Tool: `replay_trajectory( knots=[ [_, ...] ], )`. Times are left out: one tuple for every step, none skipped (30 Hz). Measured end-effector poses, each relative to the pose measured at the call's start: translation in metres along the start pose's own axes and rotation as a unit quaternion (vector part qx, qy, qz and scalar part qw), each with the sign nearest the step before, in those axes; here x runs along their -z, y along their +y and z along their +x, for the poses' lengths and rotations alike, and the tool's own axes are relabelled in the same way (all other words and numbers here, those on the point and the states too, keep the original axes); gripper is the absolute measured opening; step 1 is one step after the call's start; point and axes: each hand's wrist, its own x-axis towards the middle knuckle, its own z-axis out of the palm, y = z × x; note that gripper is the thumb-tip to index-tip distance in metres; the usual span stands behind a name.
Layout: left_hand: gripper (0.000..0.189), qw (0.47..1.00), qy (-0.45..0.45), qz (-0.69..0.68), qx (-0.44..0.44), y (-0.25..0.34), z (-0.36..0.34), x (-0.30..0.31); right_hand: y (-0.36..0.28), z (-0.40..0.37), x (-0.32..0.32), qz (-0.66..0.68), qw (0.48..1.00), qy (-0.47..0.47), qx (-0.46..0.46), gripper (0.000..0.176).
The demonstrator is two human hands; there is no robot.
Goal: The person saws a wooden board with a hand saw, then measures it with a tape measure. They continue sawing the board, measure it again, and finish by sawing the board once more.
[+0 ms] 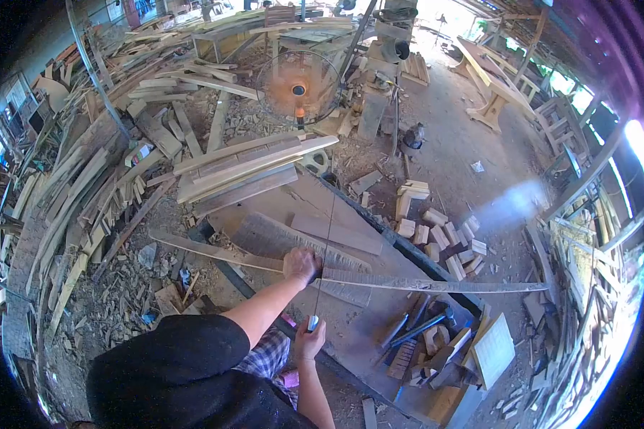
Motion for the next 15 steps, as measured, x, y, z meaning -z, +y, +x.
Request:
replay_trajectory(
  knots=[
    [0.029, 1.0, 0.004, -0.002, -0.001, -0.0002, 0.0002, -0.0008, 0.0008, -0.0006, -0.0007, 0.002, 1.0, 0.003, -0.003, 0.023],
    [0.029, 1.0, 0.008, -0.003, 0.0, -0.0006, 0.0006, 0.0012, 0.0, -0.0006, -0.0017, 0.005, 1.0, 0.006, -0.007, 0.023],
    [0.029, 1.0, 0.01, -0.003, 0.003, -0.0006, 0.0004, 0.0028, -0.0006, -0.0006, -0.0022, 0.006, 1.0, 0.003, -0.005, 0.023],
    [0.029, 1.0, 0.009, 0.0, 0.004, 0.0005, -0.0008, 0.0041, -0.0012, -0.0011, -0.0013, -0.001, 1.0, 0.003, -0.001, 0.023],
    [0.028, 1.0, 0.008, 0.002, 0.005, 0.0012, -0.0014, 0.0042, -0.0014, -0.0011, -0.0006, -0.008, 1.0, 0.004, 0.002, 0.023],
    [0.028, 1.0, 0.009, 0.002, 0.006, 0.0014, -0.001, 0.0037, -0.0008, -0.0008, -0.0005, -0.007, 1.0, 0.002, 0.002, 0.023],
    [0.028, 1.0, 0.01, -0.001, 0.005, 0.0012, -0.0007, 0.0035, 0.0, -0.0007, -0.0007, -0.008, 1.0, 0.003, 0.005, 0.023],
    [0.028, 1.0, 0.012, -0.004, 0.004, 0.0007, -0.0004, 0.0023, 0.0008, -0.0009, -0.001, -0.008, 1.0, 0.004, 0.008, 0.023],
    [0.028, 1.0, 0.013, -0.003, 0.006, 0.0005, -0.0002, 0.0011, 0.0019, -0.0011, -0.0016, -0.007, 1.0, 0.003, 0.008, 0.023],
    [0.028, 1.0, 0.019, -0.008, 0.005, 0.0004, 0.0002, 0.0001, 0.0031, -0.0011, -0.0022, -0.011, 1.0, 0.008, 0.009, 0.025],
    [0.027, 1.0, 0.025, -0.013, 0.004, 0.0, 0.0005, -0.0004, 0.0037, -0.0011, -0.0026, -0.014, 1.0, 0.012, 0.01, 0.027],
    [0.027, 1.0, 0.026, -0.012, 0.005, -0.0006, 0.0008, -0.0009, 0.0044, -0.0012, -0.0027, -0.013, 1.0, 0.011, 0.011, 0.027],
    [0.027, 0.999, 0.029, -0.016, 0.002, -0.0011, 0.0007, -0.0014, 0.0051, -0.0013, -0.0025, -0.014, 1.0, 0.009, 0.012, 0.026],
    [0.027, 0.999, 0.032, -0.019, -0.001, -0.0016, 0.0005, -0.002, 0.0037, -0.0009, -0.0021, -0.016, 1.0, 0.009, 0.013, 0.026],
    [0.027, 0.999, 0.032, -0.019, -0.001, -0.0019, -0.0001, -0.0028, 0.0024, -0.0006, -0.0016, -0.016, 1.0, 0.008, 0.013, 0.026]
  ],
)
